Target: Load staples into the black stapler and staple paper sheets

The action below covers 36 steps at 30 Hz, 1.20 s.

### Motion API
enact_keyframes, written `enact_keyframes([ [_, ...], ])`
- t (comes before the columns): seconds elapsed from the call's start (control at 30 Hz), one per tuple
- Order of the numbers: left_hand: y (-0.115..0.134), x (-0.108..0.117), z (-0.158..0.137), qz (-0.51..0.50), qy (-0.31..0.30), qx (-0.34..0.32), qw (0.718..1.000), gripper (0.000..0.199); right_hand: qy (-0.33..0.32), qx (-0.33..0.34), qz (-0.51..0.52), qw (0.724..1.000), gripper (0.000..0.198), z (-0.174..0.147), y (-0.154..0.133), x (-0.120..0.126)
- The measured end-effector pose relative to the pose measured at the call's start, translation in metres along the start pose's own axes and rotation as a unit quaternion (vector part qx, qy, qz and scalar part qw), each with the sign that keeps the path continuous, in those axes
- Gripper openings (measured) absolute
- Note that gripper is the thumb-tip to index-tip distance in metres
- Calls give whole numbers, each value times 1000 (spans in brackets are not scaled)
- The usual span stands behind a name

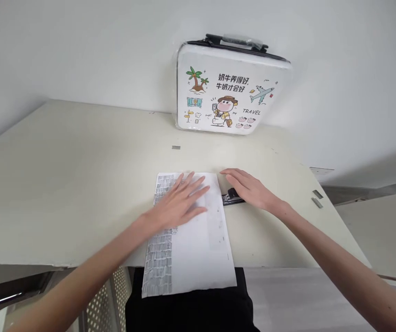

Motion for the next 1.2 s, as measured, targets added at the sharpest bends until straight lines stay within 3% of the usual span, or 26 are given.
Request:
enact_keyframes([
  [0.13, -9, -12, 28, 3, 1, -27, 1000, 67, 16, -5, -1, 1000, 50, 0, 0, 0],
  [0.43, 25, -16, 0, -20, 29, -58, 998, 65, 51, -40, -5, 998, 53, 8, 0, 2],
  [0.63, 28, -16, 2, -31, 32, -68, 997, 68, 44, -29, -10, 999, 57, 10, -1, 1],
  [0.97, 32, -22, 1, -51, 37, -74, 995, 68, 103, -3, -27, 994, 61, 6, -8, 1],
  [1.2, 35, -23, -3, -52, 30, -75, 995, 69, 77, -2, -43, 996, 59, 10, -8, -1],
])
Point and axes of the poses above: each hand's wrist, its own z-axis towards the middle knuckle, its own x-axis out of the back of the hand, y = z × x, the point moved 9 cm from there along z, towards the middle knuckle
